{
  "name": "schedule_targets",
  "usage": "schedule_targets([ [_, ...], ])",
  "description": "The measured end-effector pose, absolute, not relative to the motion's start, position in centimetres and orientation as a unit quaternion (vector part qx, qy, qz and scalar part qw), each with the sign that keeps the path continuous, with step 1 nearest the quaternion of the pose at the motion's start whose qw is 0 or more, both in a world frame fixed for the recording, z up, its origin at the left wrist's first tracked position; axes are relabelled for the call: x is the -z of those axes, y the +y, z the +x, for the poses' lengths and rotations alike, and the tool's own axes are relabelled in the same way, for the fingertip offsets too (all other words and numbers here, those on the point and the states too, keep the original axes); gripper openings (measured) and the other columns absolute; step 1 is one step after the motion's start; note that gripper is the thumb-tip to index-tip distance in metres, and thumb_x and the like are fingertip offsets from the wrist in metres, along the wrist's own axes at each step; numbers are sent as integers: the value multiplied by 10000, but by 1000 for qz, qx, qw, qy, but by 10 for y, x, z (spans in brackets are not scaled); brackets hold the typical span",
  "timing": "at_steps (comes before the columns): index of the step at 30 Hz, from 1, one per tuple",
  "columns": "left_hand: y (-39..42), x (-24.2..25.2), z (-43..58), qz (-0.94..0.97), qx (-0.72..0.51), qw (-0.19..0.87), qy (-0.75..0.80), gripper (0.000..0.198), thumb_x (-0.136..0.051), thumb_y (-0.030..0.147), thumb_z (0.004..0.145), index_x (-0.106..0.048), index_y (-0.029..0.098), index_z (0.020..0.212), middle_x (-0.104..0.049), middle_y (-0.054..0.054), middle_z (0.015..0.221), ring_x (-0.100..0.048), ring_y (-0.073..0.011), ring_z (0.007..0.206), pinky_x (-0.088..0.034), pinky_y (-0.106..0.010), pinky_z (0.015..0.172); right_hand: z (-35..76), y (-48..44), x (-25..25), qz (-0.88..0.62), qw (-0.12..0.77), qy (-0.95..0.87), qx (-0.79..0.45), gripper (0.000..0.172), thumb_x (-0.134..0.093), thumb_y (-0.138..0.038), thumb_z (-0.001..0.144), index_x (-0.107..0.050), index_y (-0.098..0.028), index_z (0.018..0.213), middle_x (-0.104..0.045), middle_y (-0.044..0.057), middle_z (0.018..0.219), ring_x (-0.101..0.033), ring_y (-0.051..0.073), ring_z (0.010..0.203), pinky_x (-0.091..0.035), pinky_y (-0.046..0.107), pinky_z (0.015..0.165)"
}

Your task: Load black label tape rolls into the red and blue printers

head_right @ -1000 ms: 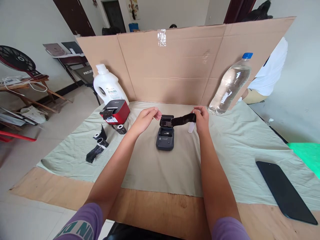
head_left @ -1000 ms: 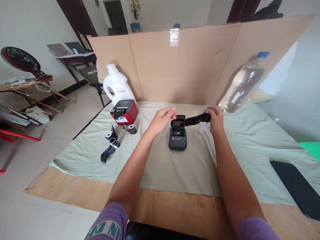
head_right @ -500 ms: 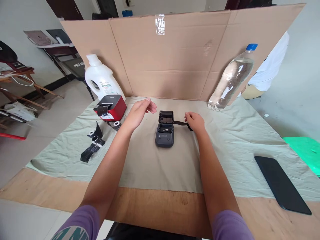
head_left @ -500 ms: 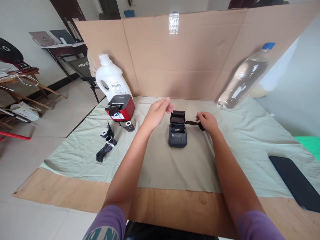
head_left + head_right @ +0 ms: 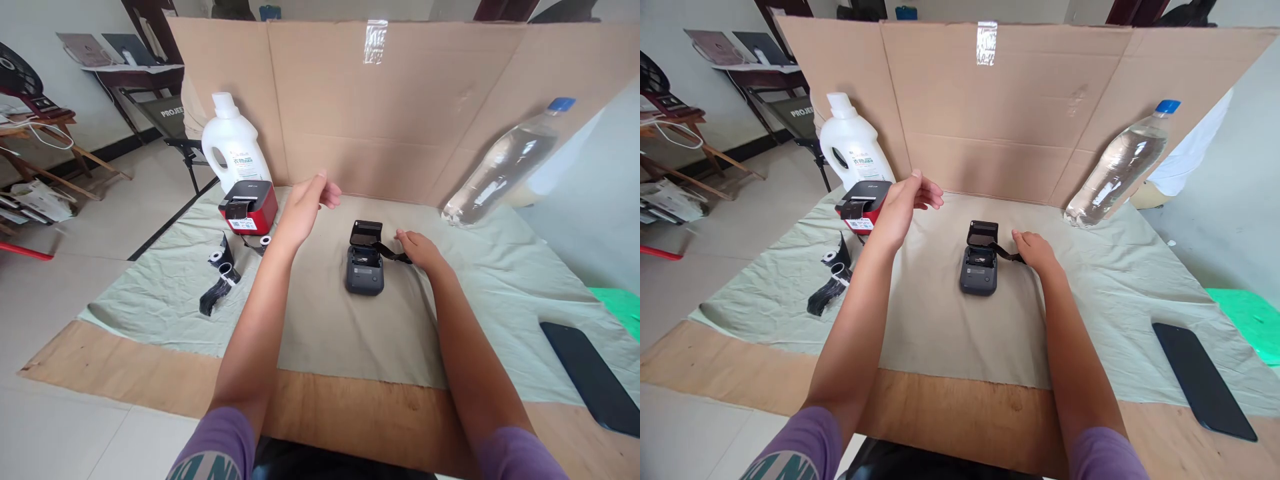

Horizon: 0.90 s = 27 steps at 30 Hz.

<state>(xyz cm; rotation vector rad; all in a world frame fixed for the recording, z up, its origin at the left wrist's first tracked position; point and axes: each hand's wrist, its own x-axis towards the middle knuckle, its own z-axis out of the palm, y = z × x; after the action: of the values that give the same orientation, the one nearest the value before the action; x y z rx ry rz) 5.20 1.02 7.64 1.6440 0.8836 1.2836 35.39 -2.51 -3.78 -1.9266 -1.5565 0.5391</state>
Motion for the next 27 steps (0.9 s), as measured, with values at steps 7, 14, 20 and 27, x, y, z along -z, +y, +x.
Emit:
schedule_targets([
  [7, 14, -80, 41, 623, -543, 427, 368, 521, -429, 632, 949, -647, 192, 771, -687, -61, 733, -682, -173, 752, -504, -298, 714, 369, -29, 13, -727, 327, -574, -187, 367, -460, -367, 874, -724, -218, 1082, -691, 102, 1220, -598, 305, 1179, -426, 487, 1061],
  [14, 12, -81, 38, 634, -537, 428, 355, 554, -398, 644, 950, -647, 189, 757, -701, -68, 762, -675, -168, 742, -497, -284, 683, 404, -53, 13, -708, 227, -572, -346, 534, -626, -160, 678, -725, -319, 1178, -635, 50, 1354, -533, 344, 1310, -441, 484, 1057],
  [20, 6, -82, 43, 644, -524, 430, 354, 552, -412, 663, 934, -649, 195, 761, -707, -70, 761, -678, -179, 756, -499, -291, 690, 389, -40, 38, -649, 365, -551, -377, 500, -721, -264, 667, -683, -202, 1162, -714, 87, 1100, -647, 267, 1032, -470, 446, 978],
  [27, 6, -78, 50, 662, -501, 437, 346, 525, -458, 649, 921, -648, 182, 773, -697, -69, 790, -663, -174, 766, -493, -293, 751, 340, -41, 2, -548, 458, -582, -390, 502, -741, -370, 747, -609, -226, 1209, -695, 47, 976, -618, 203, 868, -498, 402, 821],
])
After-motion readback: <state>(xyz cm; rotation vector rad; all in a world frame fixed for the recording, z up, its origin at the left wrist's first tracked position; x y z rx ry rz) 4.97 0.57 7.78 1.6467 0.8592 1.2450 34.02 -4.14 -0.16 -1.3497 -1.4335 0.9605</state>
